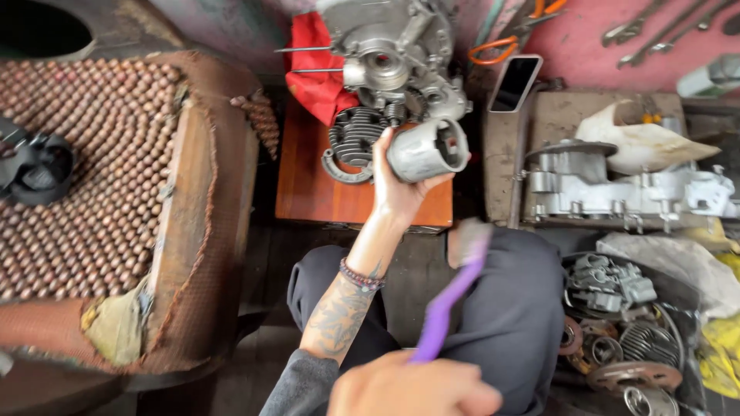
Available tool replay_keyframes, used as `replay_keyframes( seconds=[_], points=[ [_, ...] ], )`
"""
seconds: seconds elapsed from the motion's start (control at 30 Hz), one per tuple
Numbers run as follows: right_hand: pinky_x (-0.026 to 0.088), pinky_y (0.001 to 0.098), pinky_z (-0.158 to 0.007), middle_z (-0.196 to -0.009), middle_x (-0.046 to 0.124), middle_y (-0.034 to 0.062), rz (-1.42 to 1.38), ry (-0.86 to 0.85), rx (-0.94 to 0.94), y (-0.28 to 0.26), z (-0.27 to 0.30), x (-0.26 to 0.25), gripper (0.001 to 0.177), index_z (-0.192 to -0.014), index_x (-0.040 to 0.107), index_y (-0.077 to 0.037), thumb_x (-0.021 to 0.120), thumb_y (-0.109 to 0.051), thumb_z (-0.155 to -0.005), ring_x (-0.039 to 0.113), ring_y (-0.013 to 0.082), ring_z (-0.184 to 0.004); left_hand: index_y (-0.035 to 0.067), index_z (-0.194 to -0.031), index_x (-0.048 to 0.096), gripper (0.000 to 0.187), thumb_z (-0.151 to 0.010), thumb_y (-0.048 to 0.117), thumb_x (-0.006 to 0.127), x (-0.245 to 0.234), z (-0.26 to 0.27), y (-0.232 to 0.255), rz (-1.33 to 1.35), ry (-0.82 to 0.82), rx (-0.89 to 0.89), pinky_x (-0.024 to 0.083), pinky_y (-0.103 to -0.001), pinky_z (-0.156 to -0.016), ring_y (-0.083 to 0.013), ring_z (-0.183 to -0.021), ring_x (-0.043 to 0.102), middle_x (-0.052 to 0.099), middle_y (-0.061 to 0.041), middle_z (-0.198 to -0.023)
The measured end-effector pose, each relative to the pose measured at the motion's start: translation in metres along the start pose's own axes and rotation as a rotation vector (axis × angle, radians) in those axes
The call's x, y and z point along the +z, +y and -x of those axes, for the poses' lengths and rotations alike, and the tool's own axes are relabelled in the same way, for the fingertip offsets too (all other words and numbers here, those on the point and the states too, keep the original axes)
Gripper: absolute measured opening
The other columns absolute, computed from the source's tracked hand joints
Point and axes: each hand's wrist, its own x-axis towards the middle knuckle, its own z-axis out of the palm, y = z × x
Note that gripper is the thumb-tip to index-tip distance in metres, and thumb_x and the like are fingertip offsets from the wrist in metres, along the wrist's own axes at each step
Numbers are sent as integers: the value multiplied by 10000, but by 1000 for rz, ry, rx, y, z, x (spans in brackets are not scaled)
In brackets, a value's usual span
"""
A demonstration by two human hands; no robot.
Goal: The person cleans a metal piston using a purple toothbrush. They scrub the top surface, the sides, and the internal ring grooves while rotating the piston in their hands. The person is sitting cross-legged on the floor in a workshop environment.
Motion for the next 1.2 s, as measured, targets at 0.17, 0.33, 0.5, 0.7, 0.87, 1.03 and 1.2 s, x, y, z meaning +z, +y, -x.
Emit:
replay_keyframes(
  seconds=[0.17,0.33,0.5,0.7,0.87,1.03,1.2],
  points=[
    [514,472,-372,-536,652,-77,-230,34,-100,93,29,103,454,-737,560,-302,443,-564,-1088,728,264,-471,137,-1107,697,499,-854,564,654,2,5,3,-91,37,-12,635,-508,-647,-307,-942,707,718,-121,-1095],
    [484,330,-619,-823,662,-21,-745,376,16,136,11,142,266,-1049,627,-197,589,-454,-992,659,159,-667,-1,-1369,569,625,-978,476,670,1,12,10,216,-312,-82,571,-569,-957,-388,-1194,634,650,-223,-1305],
    [659,219,-768,-1410,638,222,-1766,630,-69,95,-16,216,802,-1423,469,-3,828,-234,-743,785,247,-1046,5,-1532,438,743,-1025,520,611,-12,13,13,101,-562,82,494,-504,-1109,-344,-1355,558,551,-214,-1480],
    [610,307,-818,-1465,532,223,-2156,656,-256,73,-45,249,1006,-1418,420,12,773,-676,-775,724,297,-1096,-87,-1592,247,1119,-831,545,771,32,24,36,26,-688,-175,404,-424,-1221,-354,-1477,413,390,-270,-1585],
    [602,294,-521,-743,685,240,-2399,870,23,54,-57,289,173,-885,593,66,732,-36,-900,738,257,-552,6,-1525,428,793,-1034,612,572,41,6,21,-95,-569,56,452,-553,-1161,-371,-1364,537,544,-239,-1478],
    [595,285,-510,-814,759,152,-2023,720,230,50,-64,282,248,-1168,516,26,645,-8,-960,741,180,-532,-27,-1559,348,947,-966,698,483,9,11,12,-167,-453,-3,435,-546,-1162,-402,-1397,478,464,-295,-1519],
    [575,266,-516,-811,756,92,-1858,635,254,48,-69,276,218,-1254,518,5,491,-78,-1055,715,150,-509,-50,-1563,334,974,-975,726,363,-5,4,20,-287,-433,-7,398,-503,-1212,-384,-1428,455,441,-287,-1541]
  ],
)
